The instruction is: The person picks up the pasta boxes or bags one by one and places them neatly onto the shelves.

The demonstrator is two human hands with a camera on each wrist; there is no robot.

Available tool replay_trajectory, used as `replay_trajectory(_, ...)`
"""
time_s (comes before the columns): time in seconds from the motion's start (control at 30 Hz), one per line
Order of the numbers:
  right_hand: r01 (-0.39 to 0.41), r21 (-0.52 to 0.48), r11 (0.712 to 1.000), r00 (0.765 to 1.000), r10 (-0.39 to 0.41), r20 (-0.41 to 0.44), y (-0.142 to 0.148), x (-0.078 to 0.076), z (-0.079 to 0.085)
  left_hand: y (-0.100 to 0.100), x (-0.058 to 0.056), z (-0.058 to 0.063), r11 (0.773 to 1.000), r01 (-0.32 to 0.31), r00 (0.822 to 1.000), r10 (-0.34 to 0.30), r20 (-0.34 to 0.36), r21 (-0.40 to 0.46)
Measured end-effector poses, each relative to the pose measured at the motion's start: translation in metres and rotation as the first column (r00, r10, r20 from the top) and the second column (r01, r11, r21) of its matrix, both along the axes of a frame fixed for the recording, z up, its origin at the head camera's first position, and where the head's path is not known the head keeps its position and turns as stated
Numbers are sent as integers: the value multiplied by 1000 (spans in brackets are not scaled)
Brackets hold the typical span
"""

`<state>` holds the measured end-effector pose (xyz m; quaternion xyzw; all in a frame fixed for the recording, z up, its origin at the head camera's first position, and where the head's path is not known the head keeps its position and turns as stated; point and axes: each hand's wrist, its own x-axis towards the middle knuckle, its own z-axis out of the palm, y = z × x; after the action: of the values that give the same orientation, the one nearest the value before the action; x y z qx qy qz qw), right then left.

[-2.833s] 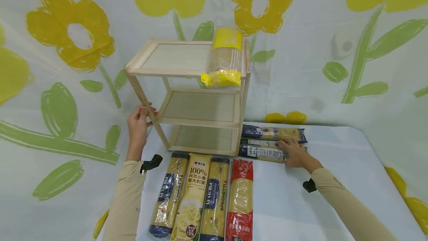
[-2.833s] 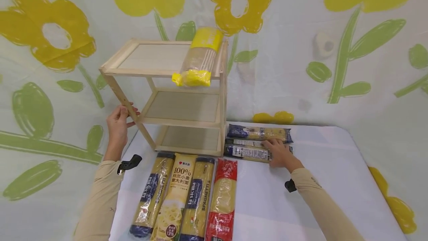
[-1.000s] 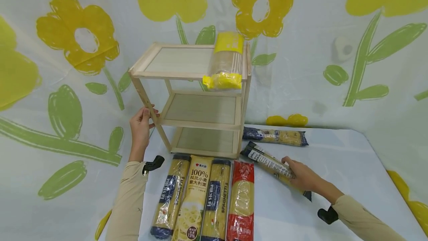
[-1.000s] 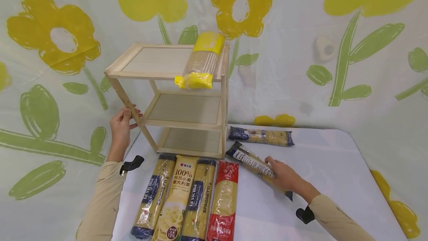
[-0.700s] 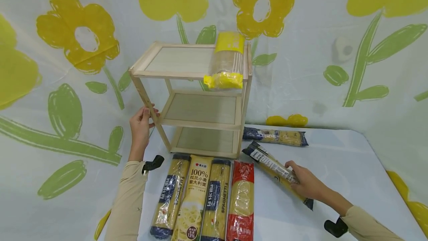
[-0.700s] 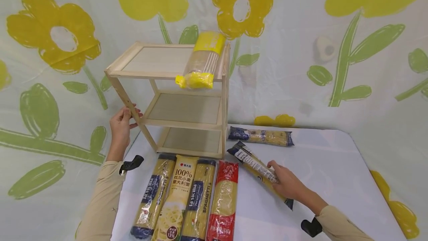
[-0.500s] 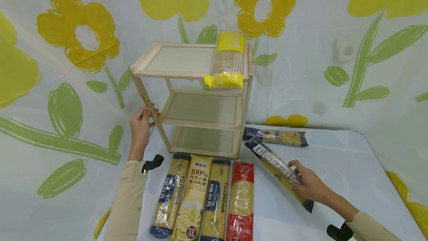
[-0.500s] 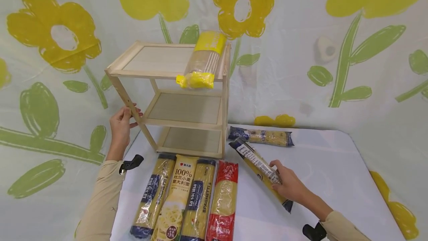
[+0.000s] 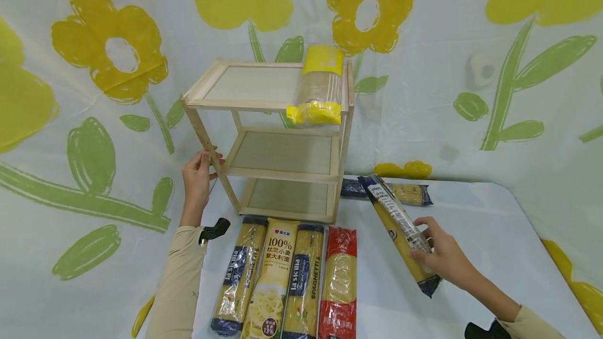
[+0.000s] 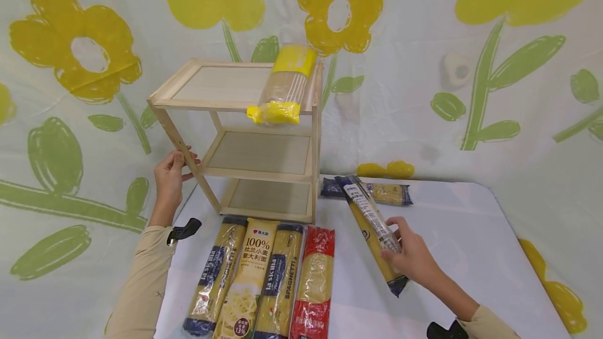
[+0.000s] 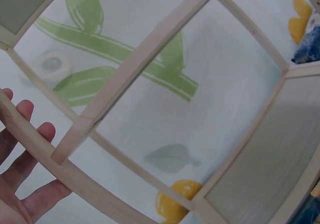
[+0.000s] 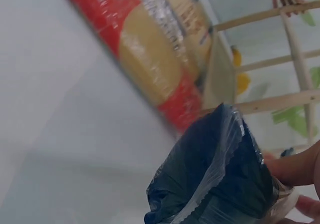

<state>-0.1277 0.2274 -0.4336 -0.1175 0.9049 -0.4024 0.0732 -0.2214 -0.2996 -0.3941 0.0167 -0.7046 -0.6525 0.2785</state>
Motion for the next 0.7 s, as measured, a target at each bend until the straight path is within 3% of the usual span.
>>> replay_trajectory(0.43,109,-73,991,994,-109,12,-9,-4,64,0,1,1,1000,1,1000,-1,-2,4)
replay_trajectory(0.7,118,-154,981,991,-126,-42,-12,-11,104,-2,1,0,1000,2,1000,-2,10,-3)
